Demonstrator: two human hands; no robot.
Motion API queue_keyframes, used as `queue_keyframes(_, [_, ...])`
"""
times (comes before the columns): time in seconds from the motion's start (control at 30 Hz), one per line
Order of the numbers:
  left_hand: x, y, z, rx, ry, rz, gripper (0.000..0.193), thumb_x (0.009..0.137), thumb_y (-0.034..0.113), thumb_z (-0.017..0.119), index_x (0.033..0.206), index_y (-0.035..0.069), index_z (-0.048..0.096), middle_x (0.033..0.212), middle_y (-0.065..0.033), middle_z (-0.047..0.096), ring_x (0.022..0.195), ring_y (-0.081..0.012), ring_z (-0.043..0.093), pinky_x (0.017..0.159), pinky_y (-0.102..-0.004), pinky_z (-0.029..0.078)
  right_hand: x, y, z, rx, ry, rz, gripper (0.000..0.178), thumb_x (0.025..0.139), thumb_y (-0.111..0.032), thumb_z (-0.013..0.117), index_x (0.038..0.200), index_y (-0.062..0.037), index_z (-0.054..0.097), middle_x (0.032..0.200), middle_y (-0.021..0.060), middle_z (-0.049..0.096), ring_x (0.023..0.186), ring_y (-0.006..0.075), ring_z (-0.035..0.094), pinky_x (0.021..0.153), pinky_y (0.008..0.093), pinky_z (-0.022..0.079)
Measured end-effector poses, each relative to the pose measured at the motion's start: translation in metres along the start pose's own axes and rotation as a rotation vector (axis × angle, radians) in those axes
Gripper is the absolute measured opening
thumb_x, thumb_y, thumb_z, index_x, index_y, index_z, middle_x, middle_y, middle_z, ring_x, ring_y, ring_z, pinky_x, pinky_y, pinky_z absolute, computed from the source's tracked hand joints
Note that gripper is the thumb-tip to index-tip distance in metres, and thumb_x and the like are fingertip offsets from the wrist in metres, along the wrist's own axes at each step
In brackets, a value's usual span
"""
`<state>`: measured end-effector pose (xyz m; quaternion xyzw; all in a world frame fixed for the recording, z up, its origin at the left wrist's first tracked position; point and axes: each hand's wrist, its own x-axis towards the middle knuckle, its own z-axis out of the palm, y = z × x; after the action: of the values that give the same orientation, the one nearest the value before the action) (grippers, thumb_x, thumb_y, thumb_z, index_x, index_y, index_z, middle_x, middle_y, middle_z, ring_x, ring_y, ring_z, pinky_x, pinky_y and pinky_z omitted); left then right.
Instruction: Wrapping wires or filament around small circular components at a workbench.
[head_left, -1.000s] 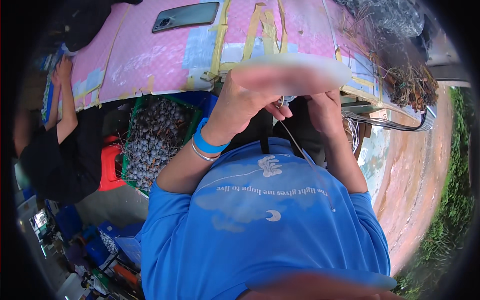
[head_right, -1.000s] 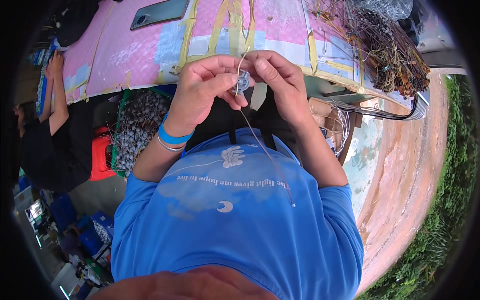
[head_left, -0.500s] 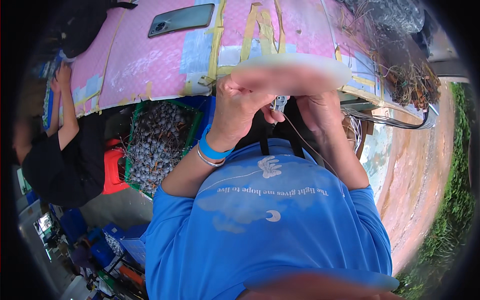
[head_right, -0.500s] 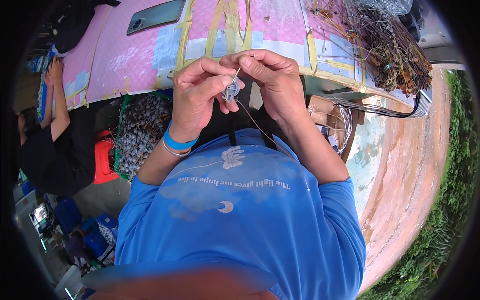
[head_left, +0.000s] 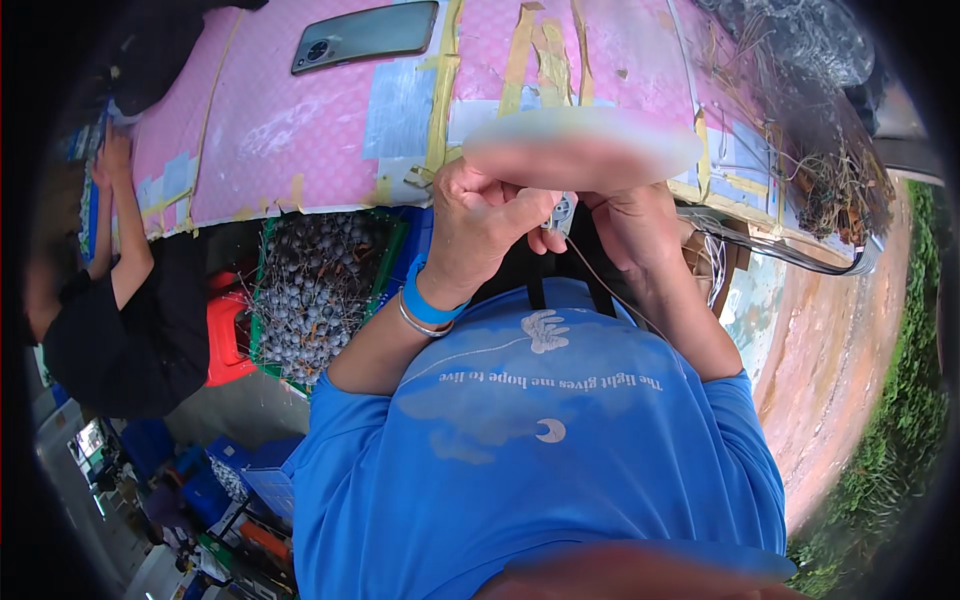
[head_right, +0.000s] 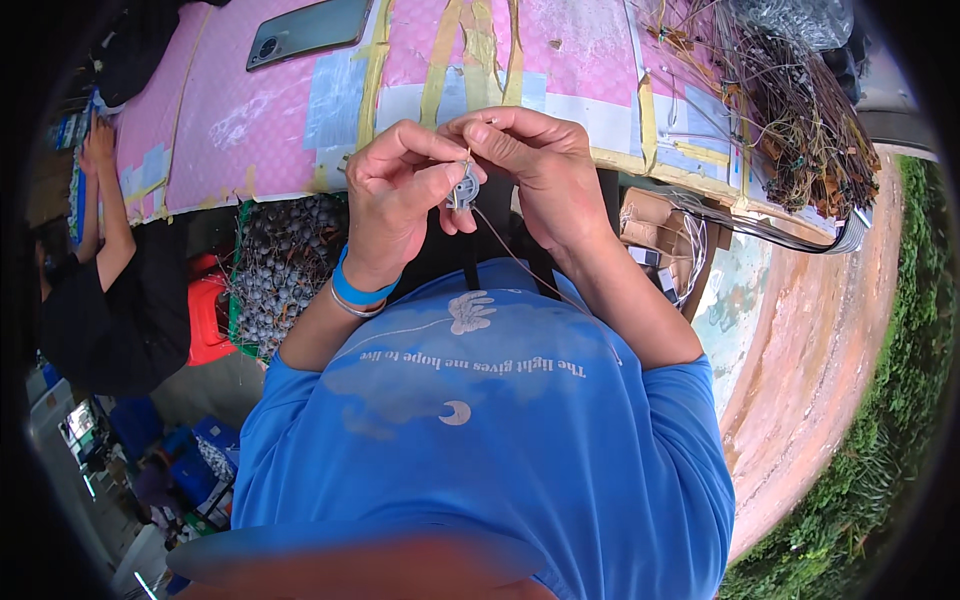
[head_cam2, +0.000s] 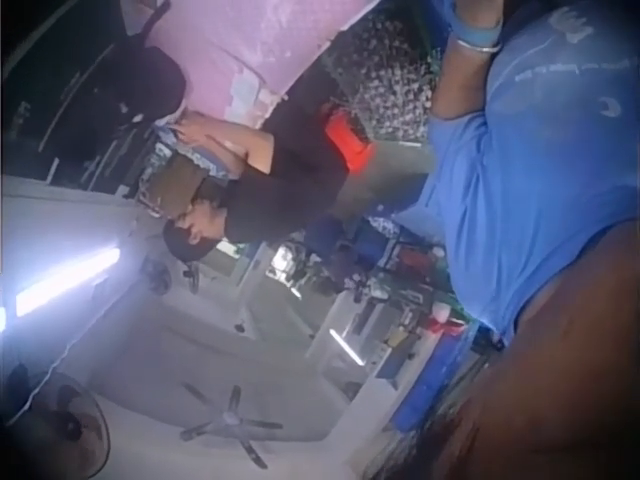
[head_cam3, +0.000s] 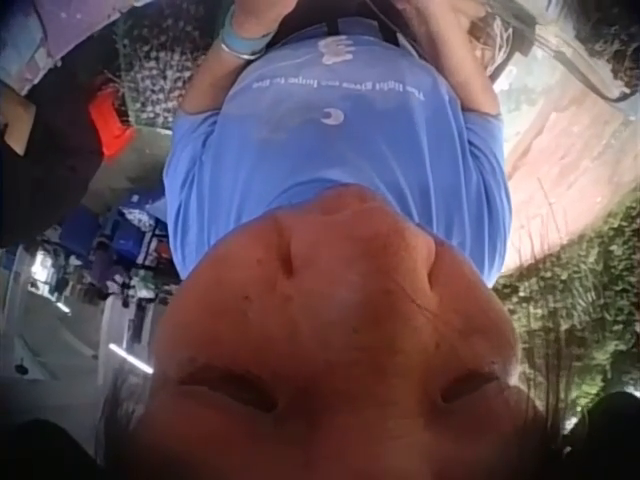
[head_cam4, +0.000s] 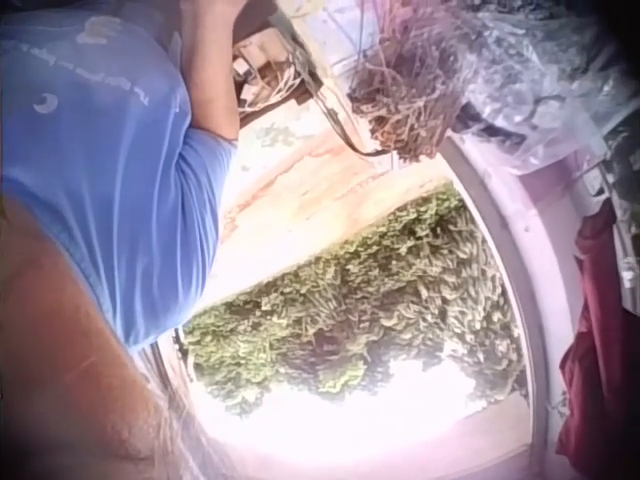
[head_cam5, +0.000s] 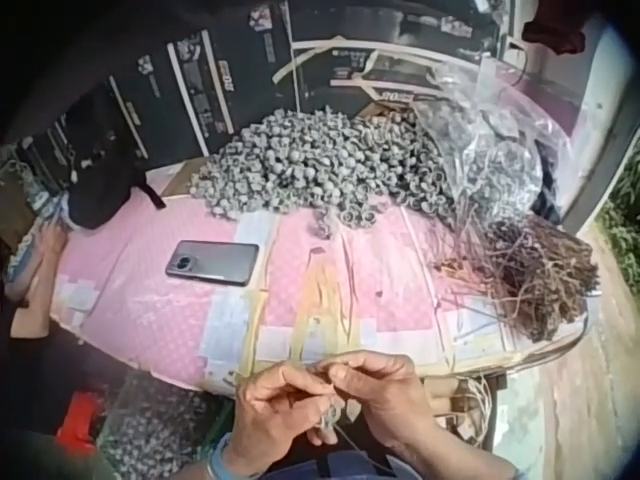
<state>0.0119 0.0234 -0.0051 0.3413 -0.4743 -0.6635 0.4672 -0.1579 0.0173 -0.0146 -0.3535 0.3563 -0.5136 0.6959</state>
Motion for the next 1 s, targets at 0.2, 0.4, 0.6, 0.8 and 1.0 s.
queue_keyframes(0.2, [-0.003, 0.003, -0.003, -0.006, -0.151, 0.151, 0.038, 0.082, -0.006, 0.065, 0.119, -0.007, 0.056, 0.093, -0.0112, 0.066, 0.075, -0.0165, 0.07, 0.067, -0.0261, 0.058, 0.0, -0.003, 0.008, 0.088, 0.085, 0.048, 0.013, 0.093, -0.007, 0.062, 0.097, 0.0004, 0.072, 0.093, 0.0085, 0.071, 0.084, 0.0144, 0.064, 0.073, 0.0284, 0.053])
queue_keyframes(0.4, [-0.005, 0.0, -0.009, -0.038, -0.194, 0.142, 0.046, 0.077, -0.01, 0.072, 0.119, -0.008, 0.055, 0.096, -0.0117, 0.066, 0.087, -0.0187, 0.071, 0.076, -0.0285, 0.059, -0.001, -0.005, 0.009, 0.079, 0.036, 0.126, 0.015, 0.092, -0.005, 0.062, 0.104, 0.0021, 0.068, 0.102, 0.0134, 0.069, 0.089, 0.0211, 0.068, 0.082, 0.0346, 0.058])
queue_keyframes(0.6, [-0.009, 0.011, -0.023, 0.06, -0.176, 0.052, 0.043, 0.073, -0.01, 0.073, 0.113, -0.008, 0.058, 0.093, -0.0117, 0.067, 0.082, -0.0196, 0.072, 0.073, -0.0272, 0.059, 0.067, -0.057, -0.02, -1.179, -0.021, -0.344, 0.026, 0.089, -0.013, 0.067, 0.112, 0.0, 0.067, 0.095, 0.008, 0.072, 0.082, 0.0122, 0.066, 0.071, 0.0278, 0.053])
queue_keyframes(0.8, [0.0, 0.003, -0.017, 0.029, -0.204, -0.109, 0.044, 0.075, -0.008, 0.072, 0.116, -0.008, 0.057, 0.096, -0.0104, 0.063, 0.086, -0.0187, 0.071, 0.078, -0.0258, 0.058, 0.174, -0.102, -0.059, -1.677, 0.349, -0.588, 0.019, 0.079, -0.021, 0.065, 0.078, -0.0026, 0.066, 0.079, 0.0216, 0.067, 0.079, 0.0388, 0.066, 0.071, 0.0482, 0.052])
queue_keyframes(1.0, [0.004, 0.004, -0.018, -0.063, -0.2, -0.116, 0.041, 0.079, -0.01, 0.071, 0.117, -0.007, 0.057, 0.096, -0.0106, 0.066, 0.087, -0.0176, 0.07, 0.082, -0.0264, 0.056, 0.197, -0.101, -0.07, -1.893, 0.237, -0.611, 0.019, 0.077, -0.019, 0.067, 0.082, -0.0013, 0.07, 0.084, 0.0208, 0.069, 0.079, 0.0365, 0.068, 0.072, 0.0436, 0.054])
